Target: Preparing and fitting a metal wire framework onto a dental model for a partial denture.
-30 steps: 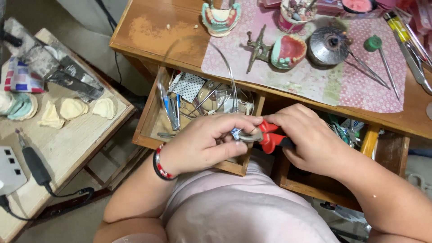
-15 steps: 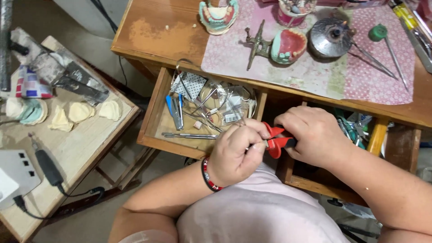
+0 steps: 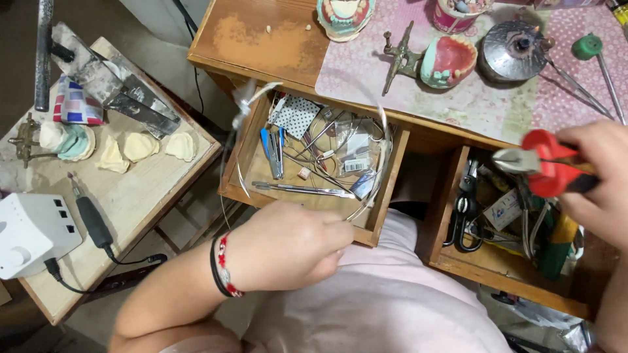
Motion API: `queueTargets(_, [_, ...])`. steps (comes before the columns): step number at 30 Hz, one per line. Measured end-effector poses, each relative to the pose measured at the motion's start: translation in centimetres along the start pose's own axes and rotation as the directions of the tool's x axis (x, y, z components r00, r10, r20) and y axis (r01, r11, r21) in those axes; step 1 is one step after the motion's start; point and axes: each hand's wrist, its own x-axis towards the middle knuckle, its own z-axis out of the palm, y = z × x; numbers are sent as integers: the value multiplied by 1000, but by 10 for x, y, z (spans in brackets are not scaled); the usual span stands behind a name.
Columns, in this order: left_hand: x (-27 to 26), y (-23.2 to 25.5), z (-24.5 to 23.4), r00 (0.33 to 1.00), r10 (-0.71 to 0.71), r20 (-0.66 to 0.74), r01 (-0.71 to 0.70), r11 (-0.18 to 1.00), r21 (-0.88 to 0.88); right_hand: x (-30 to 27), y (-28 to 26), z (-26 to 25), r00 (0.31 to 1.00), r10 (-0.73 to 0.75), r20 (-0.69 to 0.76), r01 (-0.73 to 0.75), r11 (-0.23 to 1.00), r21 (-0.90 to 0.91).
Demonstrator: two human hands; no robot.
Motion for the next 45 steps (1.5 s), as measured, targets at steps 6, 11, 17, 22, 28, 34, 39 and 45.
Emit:
queueTargets(6, [11,-18,12,911,-11,412,62,992,-110,-74,43,30,976,219,17,-217,951,220])
queueTargets(11, [50,-49,23,840,-61,540,85,996,-21,-102,42,42,956,290,44,-293,950,103])
queueTargets(17, [75,-94,54,821,-91,563,-2,987,163,-113,9,38,823,540,178,-522,841,-141])
queueTargets(22, [75,-90,37,734,-155,661,60,985,163,-100,-34,28,627,750,212,-651,653,-386])
queueTargets(28, [22,-97,34,949,-106,296,95,994,52,-72,-93,11,578,781,238,-651,617,-443])
queueTargets(34, [-29,-40,25,931,-192,-311,234,967,101,-80,-97,29,687,705,176,-658,707,-261])
queueTargets(39, [-55,-48,108,719,-205,-664,412,895,170,-112,-66,29,967,242,77,-229,962,-150])
queueTargets(45, [-38,-95,140,571,-4,-821,373,892,256,-133,-58,19,994,113,14,-110,986,-122])
